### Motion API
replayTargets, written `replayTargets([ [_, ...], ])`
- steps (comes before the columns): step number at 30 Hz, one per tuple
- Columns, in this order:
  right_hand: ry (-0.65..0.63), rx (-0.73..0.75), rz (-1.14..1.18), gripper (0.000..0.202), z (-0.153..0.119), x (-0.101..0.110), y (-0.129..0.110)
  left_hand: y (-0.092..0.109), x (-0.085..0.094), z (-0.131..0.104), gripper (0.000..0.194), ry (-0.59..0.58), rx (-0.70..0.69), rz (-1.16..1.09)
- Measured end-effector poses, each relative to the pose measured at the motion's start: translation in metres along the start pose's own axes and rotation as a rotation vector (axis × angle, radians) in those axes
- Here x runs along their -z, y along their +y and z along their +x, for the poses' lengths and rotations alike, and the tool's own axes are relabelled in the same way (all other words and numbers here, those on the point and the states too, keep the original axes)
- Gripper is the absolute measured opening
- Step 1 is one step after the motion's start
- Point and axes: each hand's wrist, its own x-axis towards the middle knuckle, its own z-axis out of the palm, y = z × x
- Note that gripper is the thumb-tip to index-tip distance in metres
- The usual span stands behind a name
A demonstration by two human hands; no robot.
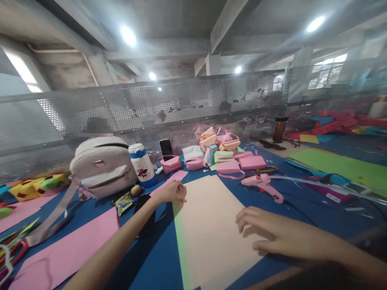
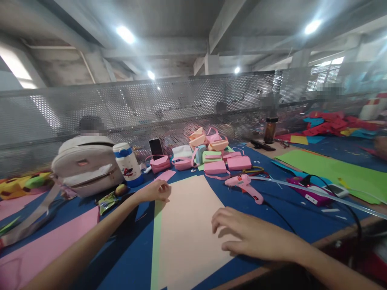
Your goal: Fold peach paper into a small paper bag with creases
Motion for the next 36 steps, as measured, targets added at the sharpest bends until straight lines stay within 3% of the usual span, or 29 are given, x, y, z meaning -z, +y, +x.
replayTargets([
  [3, 0.048, -0.110, 0.265, 0.051, -0.011, -0.008, 0.029, -0.002, 0.001, 0.003, 0.031, -0.021, 0.023, 0.006],
  [6, 0.136, -0.138, 0.451, 0.055, -0.013, -0.012, 0.045, -0.002, 0.002, 0.008, 0.031, -0.005, 0.047, 0.016],
  [10, 0.234, -0.186, 0.665, 0.052, -0.008, -0.008, 0.043, 0.000, 0.004, 0.012, 0.031, 0.002, 0.064, 0.027],
  [14, 0.233, -0.171, 0.868, 0.049, -0.001, -0.005, 0.037, 0.005, 0.006, 0.014, 0.031, -0.004, 0.058, -0.010],
  [18, 0.199, -0.150, 0.846, 0.044, 0.004, -0.007, 0.039, 0.010, 0.007, 0.008, 0.031, 0.064, 0.005, -0.119],
  [22, 0.200, -0.125, 0.759, 0.038, 0.008, -0.007, 0.043, 0.019, 0.016, -0.008, 0.026, 0.263, -0.082, -0.301],
  [26, 0.222, -0.062, 0.697, 0.033, 0.011, -0.006, 0.040, 0.033, 0.038, -0.033, 0.029, 0.666, -0.181, -0.470],
  [30, 0.239, -0.016, 0.655, 0.037, 0.014, -0.006, 0.036, 0.051, 0.064, -0.055, 0.025, 0.990, -0.233, -0.563],
  [31, 0.244, -0.020, 0.643, 0.038, 0.014, -0.007, 0.035, 0.056, 0.070, -0.059, 0.025, 1.035, -0.243, -0.579],
  [36, 0.211, -0.011, 0.581, 0.038, 0.014, -0.011, 0.034, 0.090, 0.088, -0.072, 0.016, 1.025, -0.292, -0.597],
])
